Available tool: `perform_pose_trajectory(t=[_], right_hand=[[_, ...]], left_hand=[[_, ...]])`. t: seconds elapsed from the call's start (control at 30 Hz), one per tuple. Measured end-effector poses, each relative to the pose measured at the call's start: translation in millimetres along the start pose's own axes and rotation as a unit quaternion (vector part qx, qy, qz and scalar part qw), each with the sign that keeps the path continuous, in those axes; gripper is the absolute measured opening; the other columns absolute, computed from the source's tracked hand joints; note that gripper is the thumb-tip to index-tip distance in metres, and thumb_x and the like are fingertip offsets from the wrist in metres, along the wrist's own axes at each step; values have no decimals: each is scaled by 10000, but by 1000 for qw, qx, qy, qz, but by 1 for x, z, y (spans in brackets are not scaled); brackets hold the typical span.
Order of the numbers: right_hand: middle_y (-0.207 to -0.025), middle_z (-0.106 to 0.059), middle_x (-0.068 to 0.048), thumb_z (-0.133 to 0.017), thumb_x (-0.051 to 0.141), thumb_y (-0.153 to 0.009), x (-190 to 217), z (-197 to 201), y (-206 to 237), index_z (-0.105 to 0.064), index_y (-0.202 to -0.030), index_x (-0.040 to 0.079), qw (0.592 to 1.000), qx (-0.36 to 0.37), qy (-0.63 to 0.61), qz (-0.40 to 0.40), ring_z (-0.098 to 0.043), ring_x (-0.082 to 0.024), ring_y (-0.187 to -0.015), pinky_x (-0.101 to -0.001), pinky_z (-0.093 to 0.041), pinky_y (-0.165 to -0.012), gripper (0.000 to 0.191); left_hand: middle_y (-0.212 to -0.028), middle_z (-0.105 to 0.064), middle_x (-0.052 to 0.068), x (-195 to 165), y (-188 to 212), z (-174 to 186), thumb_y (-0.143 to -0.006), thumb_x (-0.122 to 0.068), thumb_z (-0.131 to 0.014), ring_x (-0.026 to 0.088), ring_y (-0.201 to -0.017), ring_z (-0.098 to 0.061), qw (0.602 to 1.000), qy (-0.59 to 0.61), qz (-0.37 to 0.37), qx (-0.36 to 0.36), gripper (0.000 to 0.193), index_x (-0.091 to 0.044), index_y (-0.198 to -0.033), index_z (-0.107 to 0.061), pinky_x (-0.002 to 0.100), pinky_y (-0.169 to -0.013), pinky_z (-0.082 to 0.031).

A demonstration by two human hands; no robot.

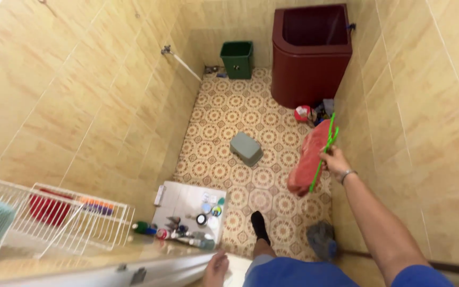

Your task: The person folds a pink towel by hand, shaking it out and aligning the edges, then hangs it on a green hanger in the bathroom. They then arrange toiletry bottles and containers on a small white shelf and place a round container onto a wall-mounted wire rack.

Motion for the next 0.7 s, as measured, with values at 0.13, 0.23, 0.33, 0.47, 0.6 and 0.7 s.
perform_pose_trajectory(t=[0.13, 0.23, 0.33, 0.47, 0.6, 0.7], right_hand=[[-981, -678, -24, -620, 92, -962, -8, -10, -49, -620, -1208, 64, 997, 0, 69, 38, -595, -137, -823, -301, -487, -663, 247], [-1011, -716, -77, -644, 90, -960, 2, -25, -96, -666, -1149, -5, 975, 25, 175, 134, -644, -149, -918, -301, -523, -796, 213], [-987, -740, -88, -626, 116, -965, 12, -41, -153, -678, -1156, 17, 950, 39, 273, 145, -667, -161, -890, -323, -524, -803, 221], [-883, -738, -118, -585, 152, -1008, 30, -73, -225, -711, -1111, 37, 916, 69, 363, 159, -688, -227, -807, -376, -540, -771, 200], [-923, -734, -119, -594, 144, -978, 48, -105, -282, -701, -1107, 38, 890, 134, 366, 237, -709, -237, -846, -370, -546, -805, 199], [-1022, -731, -131, -599, 124, -943, 66, -129, -322, -700, -1128, 41, 865, 195, 324, 331, -695, -240, -935, -374, -541, -844, 227]], left_hand=[[-1189, -733, 108, -27, -61, 9, -924, -207, -711, 163, -1050, -681, 998, -34, -58, -14, 421, -39, -1306, -653, 313, -910, -549], [-1175, -731, 121, -51, -124, 6, -952, -239, -670, 180, -1018, -678, 998, -24, -46, -44, 424, -37, -1324, -647, 336, -893, -553], [-1158, -778, 126, -81, -198, 3, -951, -284, -665, 190, -1020, -699, 985, -119, -113, -54, 449, -29, -1319, -656, 329, -914, -546], [-1207, -737, 114, -110, -294, -4, -974, -272, -647, 193, -1053, -677, 987, -94, -90, -93, 416, -29, -1312, -654, 327, -918, -527], [-1214, -741, 115, -142, -368, -25, -960, -269, -658, 186, -1079, -689, 981, -102, -118, -116, 404, -49, -1299, -650, 316, -929, -533], [-1134, -767, 154, -170, -409, -54, -954, -286, -659, 264, -981, -711, 980, -139, -102, -103, 411, -83, -1312, -674, 342, -874, -573]])
Point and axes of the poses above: each hand's wrist, its own y-axis away from the middle knuckle, its own z-axis out of the back of the hand, x = y × z, the point moved 5 cm from there along -y, towards the middle knuckle
